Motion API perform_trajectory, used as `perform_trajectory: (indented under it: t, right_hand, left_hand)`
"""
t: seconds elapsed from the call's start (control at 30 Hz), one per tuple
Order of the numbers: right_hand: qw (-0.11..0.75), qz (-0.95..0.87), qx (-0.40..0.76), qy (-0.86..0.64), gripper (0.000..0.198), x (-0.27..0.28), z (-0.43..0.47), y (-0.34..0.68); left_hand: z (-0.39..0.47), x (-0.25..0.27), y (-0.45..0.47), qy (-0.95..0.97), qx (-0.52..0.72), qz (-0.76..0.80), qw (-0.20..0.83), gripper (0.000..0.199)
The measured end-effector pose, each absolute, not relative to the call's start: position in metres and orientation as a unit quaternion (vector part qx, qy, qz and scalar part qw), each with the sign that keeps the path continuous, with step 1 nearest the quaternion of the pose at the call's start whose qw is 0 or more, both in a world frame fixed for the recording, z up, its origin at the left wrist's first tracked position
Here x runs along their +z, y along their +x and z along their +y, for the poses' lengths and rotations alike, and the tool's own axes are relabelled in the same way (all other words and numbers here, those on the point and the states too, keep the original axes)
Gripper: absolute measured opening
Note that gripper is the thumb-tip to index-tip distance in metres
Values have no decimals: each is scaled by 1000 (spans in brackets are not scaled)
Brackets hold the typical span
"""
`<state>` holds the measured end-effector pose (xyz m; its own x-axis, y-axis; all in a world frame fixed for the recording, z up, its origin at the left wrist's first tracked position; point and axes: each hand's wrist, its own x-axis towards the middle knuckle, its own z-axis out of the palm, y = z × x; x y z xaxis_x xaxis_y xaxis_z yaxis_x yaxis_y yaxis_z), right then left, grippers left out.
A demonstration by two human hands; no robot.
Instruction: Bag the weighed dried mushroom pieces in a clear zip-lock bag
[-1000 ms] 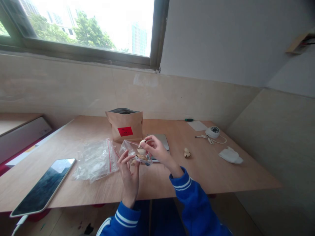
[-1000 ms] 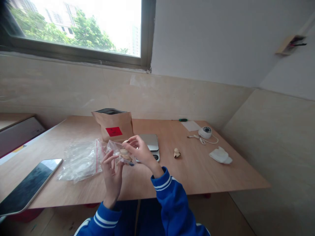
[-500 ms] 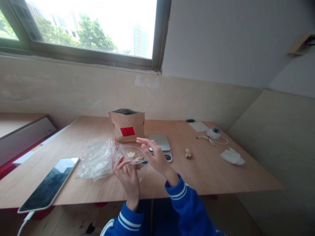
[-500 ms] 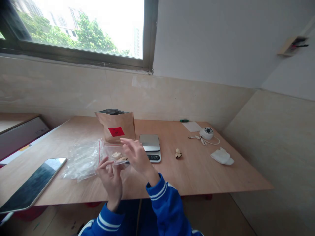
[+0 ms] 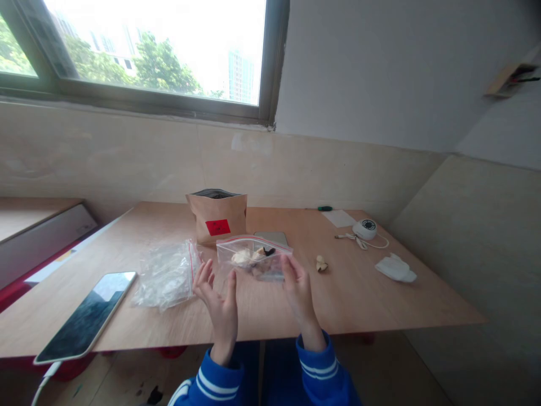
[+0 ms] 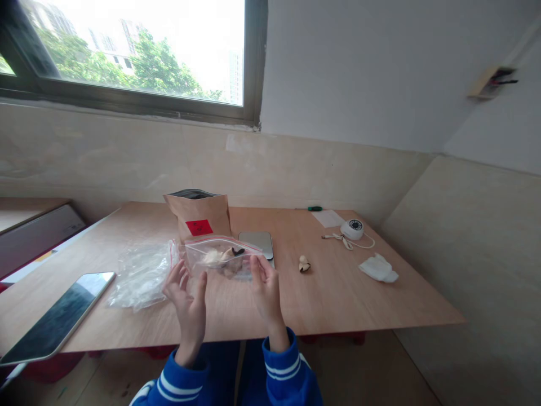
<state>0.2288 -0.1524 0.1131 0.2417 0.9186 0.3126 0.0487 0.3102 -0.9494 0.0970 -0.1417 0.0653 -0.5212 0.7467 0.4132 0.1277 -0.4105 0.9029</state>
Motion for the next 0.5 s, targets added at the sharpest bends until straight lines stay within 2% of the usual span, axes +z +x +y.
perform_trajectory:
  t: [0.17,0.43,0.5]
  right_hand:
    - [581,-539,371,-484,37,110,-167,237]
    - [608,-490,357,-512,38,98,-188,237]
    - [629,-484,354,-495,46,96,-193,236]
  left_hand:
    - [-145,76,79,453,653,472,383,41]
    - [-156,80,79,450,612,486,432,43]
    - [-159,81,81,449,612,486,433,44]
